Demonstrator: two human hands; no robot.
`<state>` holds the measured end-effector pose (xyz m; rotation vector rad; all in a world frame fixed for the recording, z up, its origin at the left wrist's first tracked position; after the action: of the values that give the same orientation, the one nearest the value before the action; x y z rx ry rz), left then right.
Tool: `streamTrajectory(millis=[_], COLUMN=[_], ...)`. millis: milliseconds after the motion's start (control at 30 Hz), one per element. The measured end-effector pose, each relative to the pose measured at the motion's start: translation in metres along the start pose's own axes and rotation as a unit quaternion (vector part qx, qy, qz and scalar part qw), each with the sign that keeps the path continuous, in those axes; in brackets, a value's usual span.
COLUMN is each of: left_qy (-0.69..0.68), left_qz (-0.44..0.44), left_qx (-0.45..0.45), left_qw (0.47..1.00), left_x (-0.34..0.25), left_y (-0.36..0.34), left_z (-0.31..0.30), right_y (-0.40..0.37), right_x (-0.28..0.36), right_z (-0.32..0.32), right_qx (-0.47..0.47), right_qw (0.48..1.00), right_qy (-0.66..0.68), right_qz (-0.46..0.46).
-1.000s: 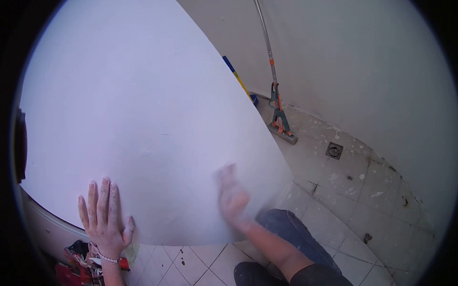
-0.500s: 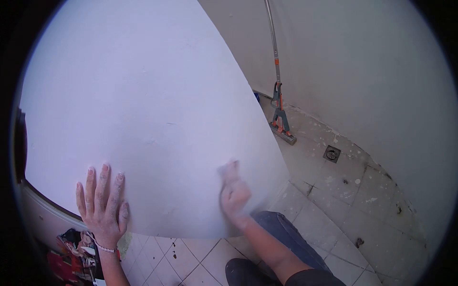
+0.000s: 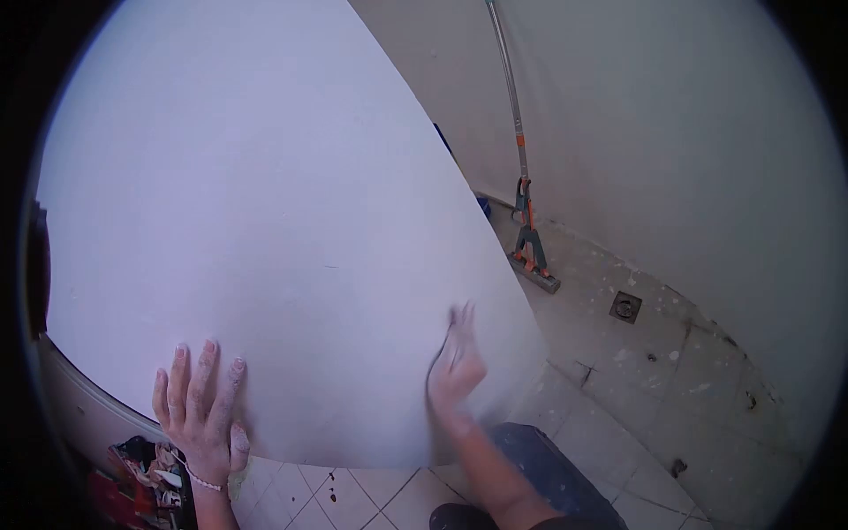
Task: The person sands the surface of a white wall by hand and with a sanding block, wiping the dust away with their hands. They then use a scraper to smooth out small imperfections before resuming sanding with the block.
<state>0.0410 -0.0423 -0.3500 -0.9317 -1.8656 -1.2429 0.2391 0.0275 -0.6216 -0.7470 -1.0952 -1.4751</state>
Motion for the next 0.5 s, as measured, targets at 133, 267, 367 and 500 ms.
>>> streamTrajectory(millis=[133, 267, 367, 500], left_qy=[-0.010, -0.014, -0.004, 0.000], left_qz=[-0.005, -0.001, 0.010, 0.024], left_qx=[-0.004, -0.003, -0.003, 0.000], left_qw=[1.000, 1.000, 1.000, 1.000], left_x=[0.000, 0.002, 0.002, 0.003], left_y=[-0.001, -0.004, -0.006, -0.003], left_z=[0.000, -0.002, 0.000, -0.002], right_y=[0.060, -0.018, -0.017, 0.056], right_x=[0.011, 0.011, 0.003, 0.004], right_z=[0.029, -0.012, -0.006, 0.038], right_qx=[-0.027, 0.055, 0.047, -0.035], right_qw=[0.999, 0.998, 0.998, 0.997], right_qy=[-0.026, -0.014, 0.028, 0.062], right_qz=[0.016, 0.040, 0.009, 0.038])
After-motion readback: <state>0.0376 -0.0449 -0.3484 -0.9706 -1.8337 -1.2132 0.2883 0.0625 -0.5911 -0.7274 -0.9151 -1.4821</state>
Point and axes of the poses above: each hand's wrist, its own y-axis towards the middle knuckle, its own z-axis out of the palm, x = y × z, the point moved 1 cm from there along y, towards the middle knuckle, and after that the axes turned 15 degrees about -x, right-handed, at the moved point
